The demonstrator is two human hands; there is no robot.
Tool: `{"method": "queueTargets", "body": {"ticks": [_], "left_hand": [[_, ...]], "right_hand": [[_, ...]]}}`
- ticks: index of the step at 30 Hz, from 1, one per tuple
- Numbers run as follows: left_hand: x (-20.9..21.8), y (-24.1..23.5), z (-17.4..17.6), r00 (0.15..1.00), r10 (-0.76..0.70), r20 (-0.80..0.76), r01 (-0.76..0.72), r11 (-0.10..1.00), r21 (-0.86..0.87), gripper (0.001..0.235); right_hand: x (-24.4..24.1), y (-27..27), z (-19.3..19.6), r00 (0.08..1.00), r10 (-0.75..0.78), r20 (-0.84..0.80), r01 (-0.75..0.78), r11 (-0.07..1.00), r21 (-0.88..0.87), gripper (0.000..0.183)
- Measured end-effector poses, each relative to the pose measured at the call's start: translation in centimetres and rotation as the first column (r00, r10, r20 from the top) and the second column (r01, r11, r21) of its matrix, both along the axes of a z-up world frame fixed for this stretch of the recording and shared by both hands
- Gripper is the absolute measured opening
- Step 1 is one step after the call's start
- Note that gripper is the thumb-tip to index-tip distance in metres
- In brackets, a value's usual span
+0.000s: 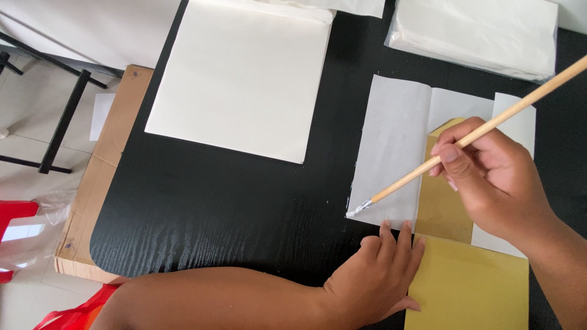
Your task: The person folds a white sheet of paper over a yellow backing, then uses a brush to apply white adhesive along the folded edge. They press the glued edge down to secure it.
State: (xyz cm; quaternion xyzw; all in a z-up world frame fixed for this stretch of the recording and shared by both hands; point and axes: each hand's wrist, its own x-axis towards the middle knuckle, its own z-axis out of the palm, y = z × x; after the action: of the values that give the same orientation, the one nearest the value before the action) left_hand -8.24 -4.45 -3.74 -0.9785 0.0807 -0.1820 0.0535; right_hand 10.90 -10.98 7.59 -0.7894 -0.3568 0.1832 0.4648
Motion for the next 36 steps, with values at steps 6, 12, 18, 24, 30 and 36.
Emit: {"method": "queueTargets", "body": {"ticks": [6, 12, 18, 24, 30, 36], "left_hand": [[0.0, 0.0, 0.0, 1.0, 0.0, -0.001, 0.0, 1.0, -0.001, 0.103], [0.0, 0.1, 0.1, 1.0, -0.002, 0.006, 0.002, 1.0, -0.007, 0.103], [-0.1, 0.1, 0.1, 1.0, 0.002, 0.006, -0.002, 1.0, -0.01, 0.104], [0.0, 0.3, 0.3, 1.0, -0.008, -0.006, 0.008, 0.999, -0.052, 0.105], [0.0, 0.7, 1.0, 1.0, -0.01, 0.017, 0.012, 0.994, -0.104, 0.107], [0.0, 0.8, 1.2, 0.999, 0.005, 0.037, -0.001, 0.992, -0.126, 0.108]], "right_hand": [[0.2, 0.2, 0.0, 1.0, -0.01, 0.005, 0.009, 0.999, 0.053, 0.021], [0.1, 0.3, -0.2, 1.0, 0.019, 0.025, -0.019, 0.999, 0.028, 0.019], [0.4, 0.4, -0.2, 0.998, -0.043, -0.049, 0.047, 0.996, 0.077, 0.02], [0.8, 0.7, 0.0, 0.997, -0.059, -0.05, 0.065, 0.99, 0.126, 0.023], [0.7, 1.6, -0.1, 0.994, -0.084, -0.064, 0.088, 0.994, 0.063, 0.02], [0.4, 2.4, -0.3, 0.991, -0.131, -0.035, 0.129, 0.99, -0.05, 0.021]]}}
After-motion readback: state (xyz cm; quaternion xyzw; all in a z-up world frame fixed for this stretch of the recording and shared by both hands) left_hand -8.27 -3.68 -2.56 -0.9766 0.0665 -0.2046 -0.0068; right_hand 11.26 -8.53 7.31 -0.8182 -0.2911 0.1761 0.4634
